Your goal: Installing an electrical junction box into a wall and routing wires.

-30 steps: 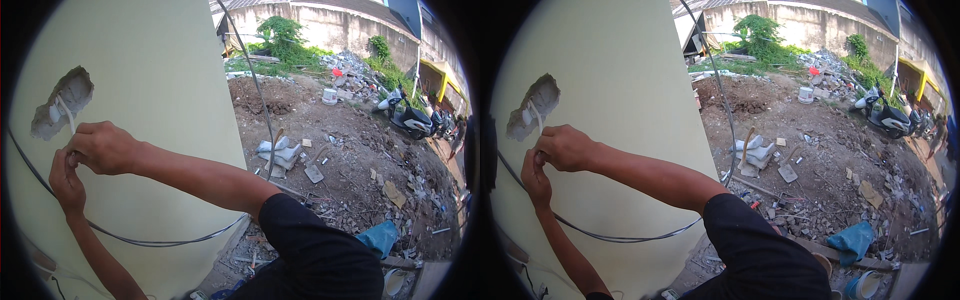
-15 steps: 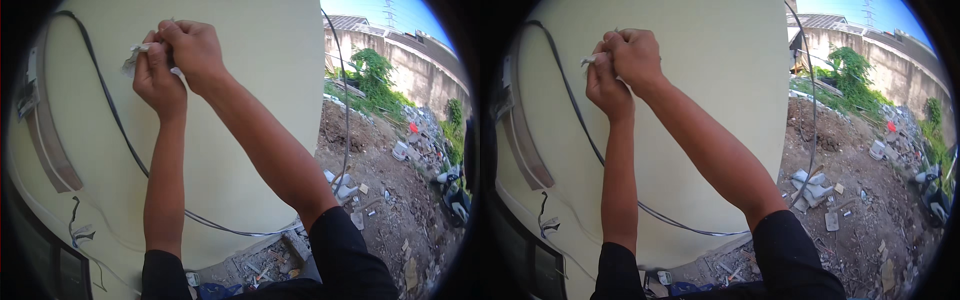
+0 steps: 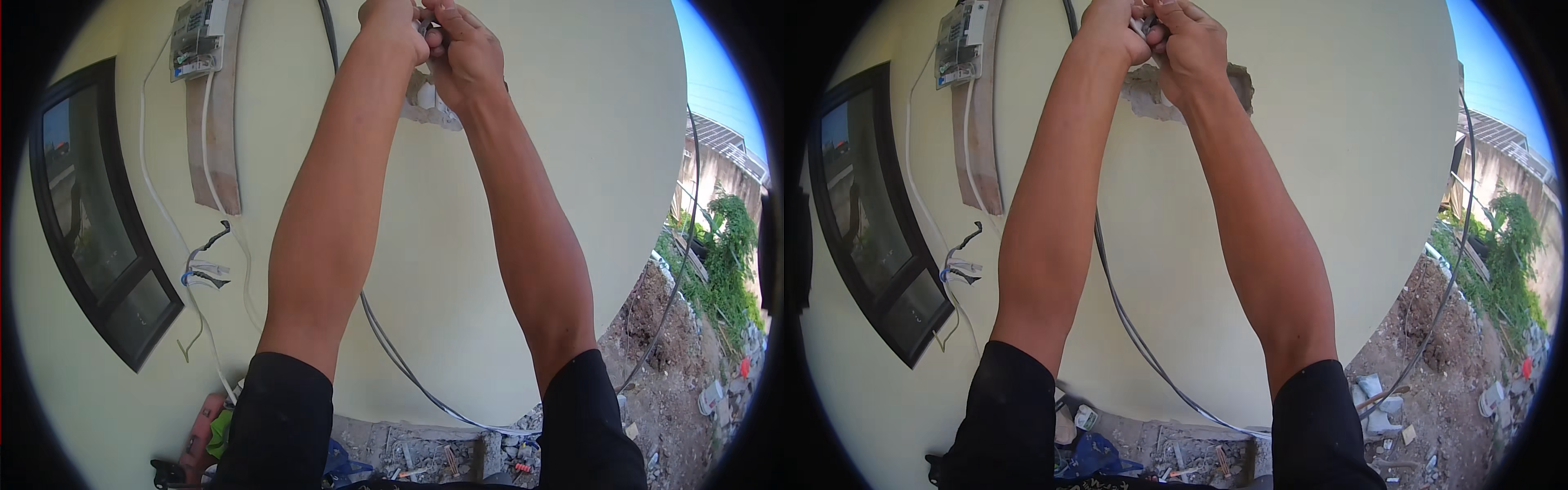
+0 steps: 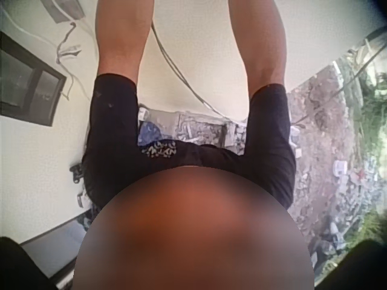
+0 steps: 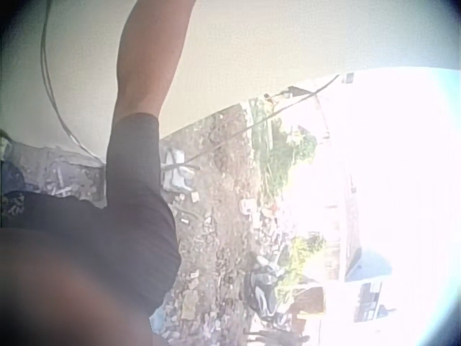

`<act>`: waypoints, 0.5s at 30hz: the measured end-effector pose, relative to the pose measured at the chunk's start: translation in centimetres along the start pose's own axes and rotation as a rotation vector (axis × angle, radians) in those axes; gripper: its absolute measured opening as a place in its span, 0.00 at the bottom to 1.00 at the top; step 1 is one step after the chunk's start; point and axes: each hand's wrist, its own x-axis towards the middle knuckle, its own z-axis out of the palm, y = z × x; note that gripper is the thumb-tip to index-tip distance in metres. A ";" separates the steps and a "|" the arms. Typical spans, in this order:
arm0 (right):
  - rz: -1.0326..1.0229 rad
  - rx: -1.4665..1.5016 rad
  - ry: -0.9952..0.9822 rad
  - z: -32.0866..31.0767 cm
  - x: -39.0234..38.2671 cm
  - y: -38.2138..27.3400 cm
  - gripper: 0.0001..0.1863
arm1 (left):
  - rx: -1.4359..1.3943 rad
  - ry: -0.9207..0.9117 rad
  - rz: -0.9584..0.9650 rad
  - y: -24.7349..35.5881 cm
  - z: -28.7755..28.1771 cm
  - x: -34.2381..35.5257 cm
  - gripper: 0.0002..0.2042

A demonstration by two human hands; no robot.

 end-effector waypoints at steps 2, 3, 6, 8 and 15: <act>0.114 0.020 0.136 2.9 -0.6 0.3 0.14 | 0.070 0.387 0.015 0.6 -2.5 4.9 0.15; 0.226 -0.038 0.271 3.2 -0.6 -0.7 0.14 | 0.064 0.424 -0.071 0.7 -1.6 4.7 0.15; 0.302 -0.193 0.127 2.0 -0.1 -2.5 0.16 | 0.044 0.365 -0.156 0.8 -1.2 5.8 0.16; 0.224 -0.153 0.137 1.0 0.9 -0.5 0.16 | 0.037 0.272 -0.150 1.5 -2.7 7.8 0.16; 0.060 -0.158 0.569 5.6 1.3 -0.4 0.17 | 0.270 0.230 -0.340 4.3 -3.7 8.7 0.20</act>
